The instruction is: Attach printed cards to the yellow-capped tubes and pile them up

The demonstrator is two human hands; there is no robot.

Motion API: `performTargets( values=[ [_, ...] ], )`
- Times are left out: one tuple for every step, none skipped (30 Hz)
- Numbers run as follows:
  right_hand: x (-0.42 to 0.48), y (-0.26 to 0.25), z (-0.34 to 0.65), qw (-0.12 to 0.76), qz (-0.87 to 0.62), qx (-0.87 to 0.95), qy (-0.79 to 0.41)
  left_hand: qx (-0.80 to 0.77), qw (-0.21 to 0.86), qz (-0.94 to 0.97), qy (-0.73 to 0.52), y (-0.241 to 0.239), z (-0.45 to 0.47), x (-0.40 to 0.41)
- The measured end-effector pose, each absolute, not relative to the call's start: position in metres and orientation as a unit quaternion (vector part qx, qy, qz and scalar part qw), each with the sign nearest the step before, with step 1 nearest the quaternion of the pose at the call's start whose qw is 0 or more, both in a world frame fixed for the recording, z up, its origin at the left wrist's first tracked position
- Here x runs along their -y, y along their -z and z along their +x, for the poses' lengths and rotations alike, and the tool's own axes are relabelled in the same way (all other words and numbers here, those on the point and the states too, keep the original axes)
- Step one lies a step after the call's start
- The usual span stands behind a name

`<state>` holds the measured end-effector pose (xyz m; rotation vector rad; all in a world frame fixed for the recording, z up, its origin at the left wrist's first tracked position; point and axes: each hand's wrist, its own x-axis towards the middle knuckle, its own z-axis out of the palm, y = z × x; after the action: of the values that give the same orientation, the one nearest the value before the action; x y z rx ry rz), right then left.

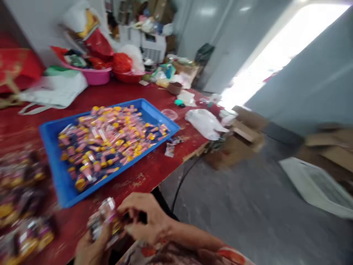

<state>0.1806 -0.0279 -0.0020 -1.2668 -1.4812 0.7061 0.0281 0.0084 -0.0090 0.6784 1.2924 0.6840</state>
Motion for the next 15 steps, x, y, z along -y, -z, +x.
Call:
performTargets(
  values=[
    [0.031, -0.005, 0.180, 0.514, -0.549, 0.561, -0.344, -0.573, 0.695, 0.296, -0.317, 0.004, 0.031, -0.003],
    [0.033, -0.012, 0.180, 0.509, -0.583, 0.509, -0.377, -0.536, 0.725, 0.301, -0.310, -0.001, 0.033, 0.003],
    [0.033, -0.016, 0.179, 0.507, -0.600, 0.476, -0.394, -0.496, 0.757, 0.310, -0.292, -0.005, 0.034, 0.008],
    [0.031, -0.019, 0.178, 0.507, -0.610, 0.452, -0.409, -0.473, 0.774, 0.310, -0.284, -0.007, 0.034, 0.010],
    [0.028, -0.019, 0.176, 0.501, -0.613, 0.435, -0.429, -0.470, 0.775, 0.300, -0.297, -0.007, 0.032, 0.011],
    [0.023, -0.017, 0.172, 0.491, -0.614, 0.424, -0.450, -0.468, 0.778, 0.283, -0.309, -0.007, 0.029, 0.011],
    [0.018, -0.015, 0.168, 0.481, -0.611, 0.418, -0.469, -0.464, 0.778, 0.269, -0.328, -0.006, 0.024, 0.011],
    [0.013, -0.013, 0.163, 0.472, -0.607, 0.415, -0.487, -0.459, 0.776, 0.253, -0.351, -0.006, 0.019, 0.011],
    [0.009, -0.012, 0.156, 0.464, -0.601, 0.415, -0.501, -0.451, 0.775, 0.240, -0.373, -0.006, 0.012, 0.011],
    [0.006, -0.013, 0.150, 0.460, -0.593, 0.416, -0.513, -0.443, 0.772, 0.231, -0.393, -0.006, 0.006, 0.012],
    [0.004, -0.014, 0.143, 0.459, -0.585, 0.417, -0.522, -0.437, 0.768, 0.221, -0.413, -0.007, 0.000, 0.013],
    [0.001, -0.017, 0.135, 0.458, -0.577, 0.418, -0.532, -0.434, 0.762, 0.211, -0.433, -0.007, -0.007, 0.014],
    [-0.002, -0.021, 0.128, 0.457, -0.569, 0.419, -0.540, -0.432, 0.754, 0.200, -0.454, -0.007, -0.014, 0.014],
    [-0.006, -0.025, 0.120, 0.457, -0.563, 0.420, -0.545, -0.428, 0.745, 0.187, -0.477, -0.007, -0.022, 0.012],
    [-0.012, -0.030, 0.112, 0.460, -0.558, 0.422, -0.547, -0.423, 0.735, 0.174, -0.501, -0.006, -0.030, 0.010]
  ],
)
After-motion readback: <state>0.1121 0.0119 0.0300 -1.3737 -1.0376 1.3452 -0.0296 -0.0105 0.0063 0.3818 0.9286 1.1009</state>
